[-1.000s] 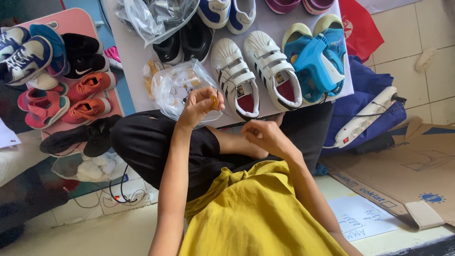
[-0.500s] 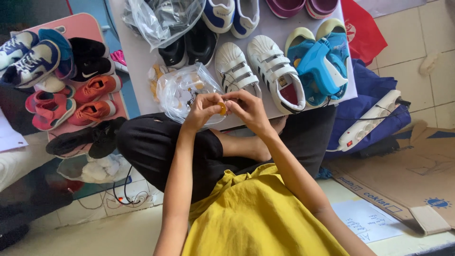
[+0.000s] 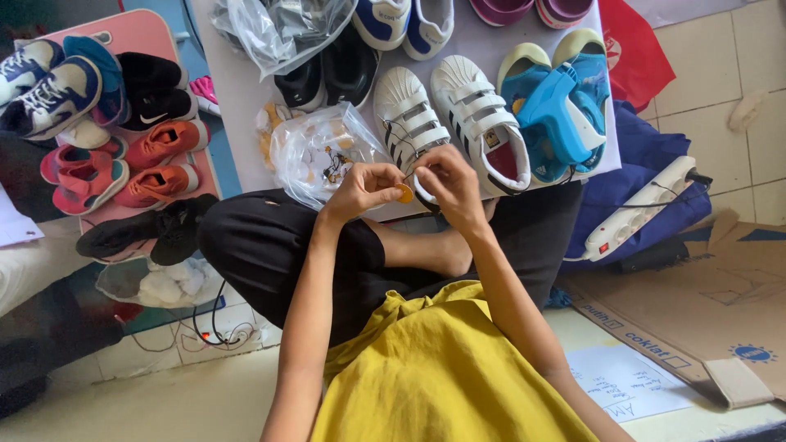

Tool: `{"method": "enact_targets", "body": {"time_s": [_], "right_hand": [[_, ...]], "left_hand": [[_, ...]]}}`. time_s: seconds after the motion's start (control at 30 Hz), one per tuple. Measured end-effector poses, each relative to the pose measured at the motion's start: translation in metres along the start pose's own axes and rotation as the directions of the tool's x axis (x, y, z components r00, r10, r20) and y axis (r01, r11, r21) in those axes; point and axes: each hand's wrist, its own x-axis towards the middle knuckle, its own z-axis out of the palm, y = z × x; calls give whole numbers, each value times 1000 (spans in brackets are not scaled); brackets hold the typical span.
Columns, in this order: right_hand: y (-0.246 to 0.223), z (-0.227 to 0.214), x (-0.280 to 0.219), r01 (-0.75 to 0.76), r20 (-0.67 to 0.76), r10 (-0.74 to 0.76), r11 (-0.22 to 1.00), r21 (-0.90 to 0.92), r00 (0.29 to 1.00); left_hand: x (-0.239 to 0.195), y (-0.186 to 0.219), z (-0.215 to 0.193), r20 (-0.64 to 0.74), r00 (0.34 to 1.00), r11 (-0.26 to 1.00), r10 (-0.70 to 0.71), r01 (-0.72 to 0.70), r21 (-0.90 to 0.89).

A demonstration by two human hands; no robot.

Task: The person sits on the floor and decorates a pair of white sneakers with small yellow stickers. They peel the stickers from a plastic bag and carefully place them onto the shoe's surface. A blue glue gun is also visible nearby.

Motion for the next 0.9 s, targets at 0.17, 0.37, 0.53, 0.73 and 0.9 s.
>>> {"method": "enact_targets", "body": {"time_s": [0.17,0.37,0.53,0.73,0.9], "right_hand": [[-18,-10,10,152,-11,-158,967,-204,987],[-41,-5,7,256,7,-270,903,-345,963],[-32,-7,2,111,-132,-120,991,-69,984],[14,-26,-2,-15,-122,121,767,642,985],[19,-16,-1,-19,-165,134,829,559,977]], "left_hand": [[1,-5,-3,-10,1000,1000,6,-7,-2],[-2,-1,-2,-30,999,999,30,-31,-32],[-3,8,1,-22,1000,999,18,-19,-36],[2,1,-1,-56,998,1000,24,-24,-1],[13,-20,-13,-313,943,991,114,-87,99]]}}
